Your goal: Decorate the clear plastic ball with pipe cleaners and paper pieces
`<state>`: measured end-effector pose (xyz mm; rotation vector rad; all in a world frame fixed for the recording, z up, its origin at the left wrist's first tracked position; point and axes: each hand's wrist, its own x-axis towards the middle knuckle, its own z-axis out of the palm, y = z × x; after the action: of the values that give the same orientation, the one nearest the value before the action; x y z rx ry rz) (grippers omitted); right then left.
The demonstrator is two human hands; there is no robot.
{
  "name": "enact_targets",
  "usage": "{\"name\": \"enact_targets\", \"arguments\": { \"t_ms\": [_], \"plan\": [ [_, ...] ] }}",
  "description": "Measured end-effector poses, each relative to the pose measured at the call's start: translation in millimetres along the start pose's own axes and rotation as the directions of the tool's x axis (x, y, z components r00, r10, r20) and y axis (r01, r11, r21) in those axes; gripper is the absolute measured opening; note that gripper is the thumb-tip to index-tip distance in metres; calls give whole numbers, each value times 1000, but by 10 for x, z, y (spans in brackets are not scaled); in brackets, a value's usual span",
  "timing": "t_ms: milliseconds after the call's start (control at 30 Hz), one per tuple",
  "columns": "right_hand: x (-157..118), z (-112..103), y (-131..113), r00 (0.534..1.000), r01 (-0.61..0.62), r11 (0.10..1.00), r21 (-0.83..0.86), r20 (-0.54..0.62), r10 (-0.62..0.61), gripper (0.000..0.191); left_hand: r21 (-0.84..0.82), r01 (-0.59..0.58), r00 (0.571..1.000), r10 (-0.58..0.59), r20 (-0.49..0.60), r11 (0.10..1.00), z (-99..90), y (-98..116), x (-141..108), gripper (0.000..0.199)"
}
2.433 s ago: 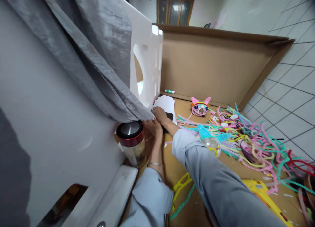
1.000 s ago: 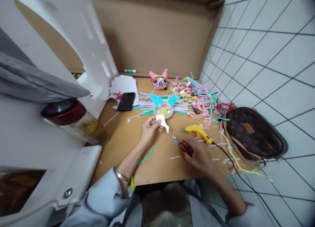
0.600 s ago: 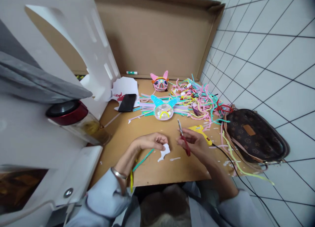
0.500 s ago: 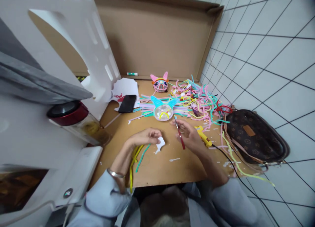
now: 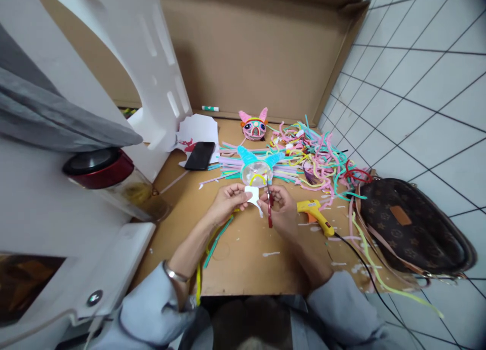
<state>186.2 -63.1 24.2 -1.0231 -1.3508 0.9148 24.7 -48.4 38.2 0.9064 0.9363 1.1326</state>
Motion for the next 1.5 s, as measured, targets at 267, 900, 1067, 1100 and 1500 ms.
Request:
{"name": "enact_targets", "arguments": {
  "t_ms": [267, 900, 1067, 1100, 1500],
  "plan": [
    [77, 8, -66, 984, -178, 975, 134, 58, 171, 42, 41, 6, 993, -11, 114, 999, -1, -29, -37, 42],
    [31, -25, 5, 997, -18, 1000, -4, 71, 18, 30, 18, 68, 984, -70, 165, 997, 62, -96, -37, 47],
    [-1, -25, 22, 998, 53, 987, -151, 34, -48, 28, 38, 46, 990, -51, 133, 998, 104, -128, -34, 46],
    [-3, -22, 21, 998, 57, 986, -156, 35, -52, 27, 47, 33, 992, -38, 123, 998, 109, -135, -32, 45],
    [55, -22, -51, 985, -165, 976, 143, 72, 156, 39, 25, -6, 994, 4, 105, 1000, 47, -166, -4, 45]
  ]
}}
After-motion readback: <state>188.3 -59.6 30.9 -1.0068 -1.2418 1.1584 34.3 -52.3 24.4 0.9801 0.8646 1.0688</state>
